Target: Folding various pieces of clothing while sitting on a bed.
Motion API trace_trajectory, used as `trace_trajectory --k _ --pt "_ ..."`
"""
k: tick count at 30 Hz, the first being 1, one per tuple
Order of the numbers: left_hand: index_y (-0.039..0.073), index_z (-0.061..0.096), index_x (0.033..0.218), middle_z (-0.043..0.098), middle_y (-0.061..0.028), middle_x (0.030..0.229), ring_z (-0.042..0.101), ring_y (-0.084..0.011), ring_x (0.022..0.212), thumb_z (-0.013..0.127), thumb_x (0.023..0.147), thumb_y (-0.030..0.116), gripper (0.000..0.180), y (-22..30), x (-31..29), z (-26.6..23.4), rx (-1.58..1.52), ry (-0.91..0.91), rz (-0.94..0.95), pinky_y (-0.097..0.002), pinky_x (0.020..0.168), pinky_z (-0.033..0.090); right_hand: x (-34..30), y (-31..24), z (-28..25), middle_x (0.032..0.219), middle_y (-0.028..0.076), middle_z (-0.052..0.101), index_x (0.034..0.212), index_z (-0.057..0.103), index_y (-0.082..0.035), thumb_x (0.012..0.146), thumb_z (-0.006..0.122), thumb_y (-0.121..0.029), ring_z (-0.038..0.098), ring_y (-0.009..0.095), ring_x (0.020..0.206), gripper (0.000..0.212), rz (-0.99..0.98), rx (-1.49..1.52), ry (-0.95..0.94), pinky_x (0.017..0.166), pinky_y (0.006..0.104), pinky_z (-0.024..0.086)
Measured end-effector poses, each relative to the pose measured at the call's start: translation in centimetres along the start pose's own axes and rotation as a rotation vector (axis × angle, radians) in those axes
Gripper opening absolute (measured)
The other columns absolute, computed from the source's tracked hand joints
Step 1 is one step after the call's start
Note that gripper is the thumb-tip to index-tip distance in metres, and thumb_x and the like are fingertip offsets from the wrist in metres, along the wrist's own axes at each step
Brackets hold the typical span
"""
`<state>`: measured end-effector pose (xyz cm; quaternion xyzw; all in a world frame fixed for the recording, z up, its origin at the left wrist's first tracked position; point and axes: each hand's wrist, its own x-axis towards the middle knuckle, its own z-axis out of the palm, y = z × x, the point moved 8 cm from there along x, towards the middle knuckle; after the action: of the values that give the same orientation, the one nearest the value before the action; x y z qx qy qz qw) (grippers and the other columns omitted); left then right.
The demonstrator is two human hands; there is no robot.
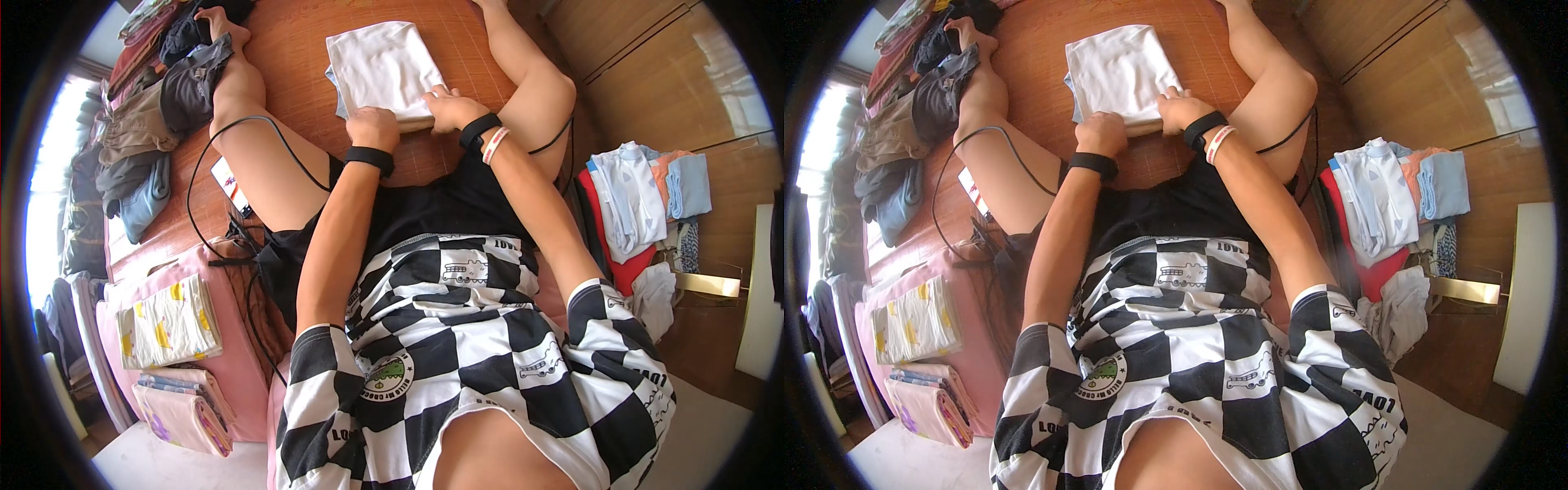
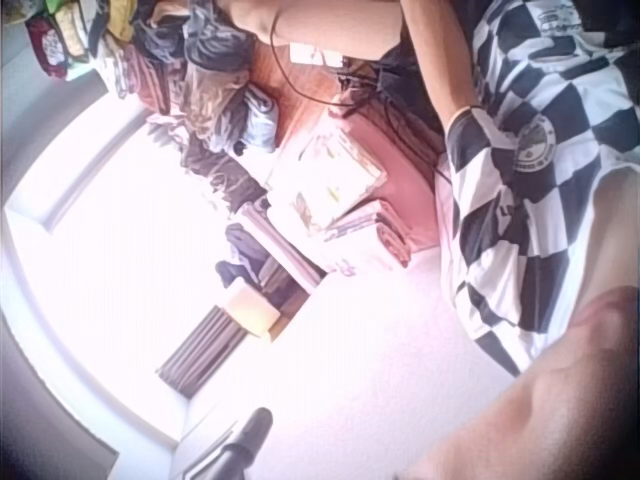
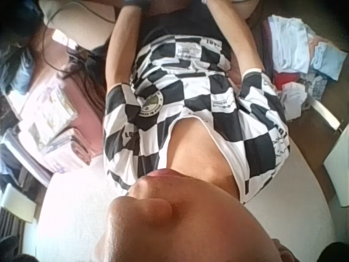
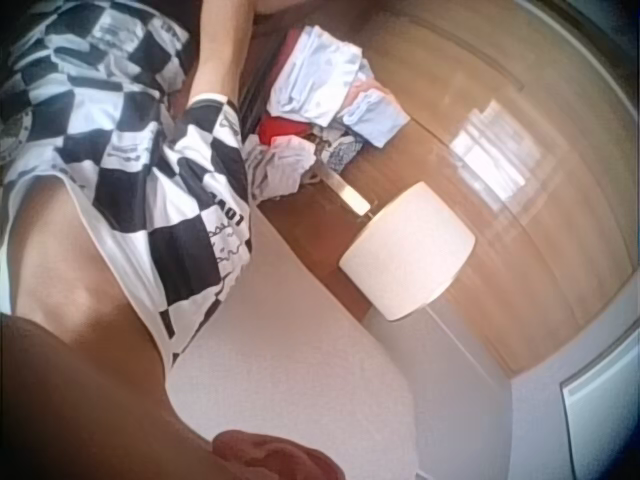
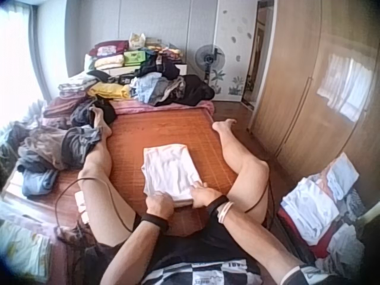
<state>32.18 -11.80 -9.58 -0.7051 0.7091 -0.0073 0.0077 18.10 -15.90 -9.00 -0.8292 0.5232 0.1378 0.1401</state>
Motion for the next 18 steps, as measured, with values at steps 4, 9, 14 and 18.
trace_trajectory --k 4,9,14,18 --pt "0.007 0.077 0.105 0.075 -0.0162 0.110 0.073 -0.0357 0.098 0.057 0.091 0.027 0.032 -2.1 0.2 -1.3 -0.240 -0.076 -0.091 -0.0438 0.084 0.059 0.8 -0.6 0.1 0.158 0.013 0.035 0.148 0.043 -0.010 0.074 0.084 -0.016 0.037 0.043 0.141 0.084 -0.049 0.003 0.076 0.111 0.0504 0.044" --pt "0.010 0.079 0.106 0.074 -0.0153 0.115 0.059 -0.0381 0.120 0.060 0.083 0.035 0.039 -4.7 0.0 -2.9 -0.372 0.030 -0.137 -0.0486 0.097 0.050 1.7 -0.3 0.5 0.158 0.013 0.036 0.152 0.041 -0.013 0.072 0.085 -0.015 0.037 0.044 0.141 0.091 -0.118 0.061 0.090 0.113 0.0493 0.043" --pt "0.013 0.079 0.111 0.073 -0.0110 0.119 0.060 -0.0365 0.119 0.064 0.083 0.038 0.040 -5.5 0.4 -3.3 -0.410 0.091 -0.063 -0.0499 0.096 0.048 3.0 0.2 0.1 0.147 0.016 0.048 0.145 0.050 -0.013 0.072 0.082 -0.010 0.047 0.043 0.134 0.080 -0.193 0.076 0.198 0.109 0.0468 0.045" --pt "0.013 0.076 0.112 0.073 -0.0113 0.114 0.065 -0.0355 0.115 0.071 0.082 0.034 0.038 -3.8 0.5 -2.8 -0.479 0.070 0.107 -0.0531 0.095 0.049 3.4 0.2 -1.5 0.117 0.021 0.066 0.117 0.067 -0.007 0.077 0.073 -0.008 0.062 0.042 0.111 0.041 -0.284 0.163 0.388 0.096 0.0473 0.051"
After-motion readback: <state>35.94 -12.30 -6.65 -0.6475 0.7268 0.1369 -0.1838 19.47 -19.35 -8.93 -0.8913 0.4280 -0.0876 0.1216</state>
